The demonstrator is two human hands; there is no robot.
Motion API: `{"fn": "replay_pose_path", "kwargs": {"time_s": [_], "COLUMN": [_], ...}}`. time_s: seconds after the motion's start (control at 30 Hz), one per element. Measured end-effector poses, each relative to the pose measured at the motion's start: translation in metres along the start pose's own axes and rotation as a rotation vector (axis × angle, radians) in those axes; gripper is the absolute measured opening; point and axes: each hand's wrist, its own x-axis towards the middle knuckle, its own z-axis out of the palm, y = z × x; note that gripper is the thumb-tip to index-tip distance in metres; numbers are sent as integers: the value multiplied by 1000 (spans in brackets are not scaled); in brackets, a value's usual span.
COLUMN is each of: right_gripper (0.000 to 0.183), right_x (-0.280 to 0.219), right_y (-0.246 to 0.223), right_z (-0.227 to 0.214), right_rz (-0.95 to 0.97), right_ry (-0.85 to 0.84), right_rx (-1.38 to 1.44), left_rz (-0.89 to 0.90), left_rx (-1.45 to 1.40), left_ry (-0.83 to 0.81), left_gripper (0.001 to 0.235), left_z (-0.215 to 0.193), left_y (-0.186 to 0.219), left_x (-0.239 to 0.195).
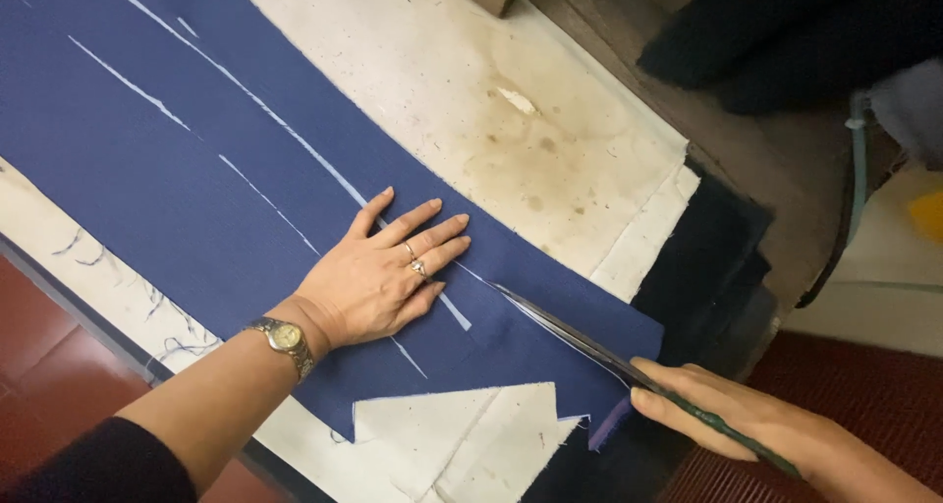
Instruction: Cutting blue fabric pieces along chalk-marked patterns using tailor scissors on a work table.
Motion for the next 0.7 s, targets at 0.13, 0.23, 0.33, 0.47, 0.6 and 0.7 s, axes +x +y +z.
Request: {"fn": "replay_pose_path", "kwargs": {"time_s": [0.13,0.23,0.33,0.47,0.6,0.7], "right_gripper": [41,35,32,34,70,68], "right_x": [3,26,37,24,-8,-10], "right_y": [-16,4,16,13,-19,-30], "right_z": [4,10,15,10,2,3], "right_rz": [-156,-341,-357,-380,128,48], "right_ry": [33,71,143,157,32,44], "right_rx": [16,39,42,-3,50,-4], "left_rz": [-1,0,-5,-9,-58,-70], "left_rx": [-8,-11,-30,-42,-81,-93], "left_ry": [23,28,40,57,37,41], "left_gripper": [50,50,49,48,57,63], "left_z": [1,-1,0,0,0,-2], "left_y": [-1,0,0,1,0,0], "left_x": [-1,-1,-1,-1,-1,0]}}
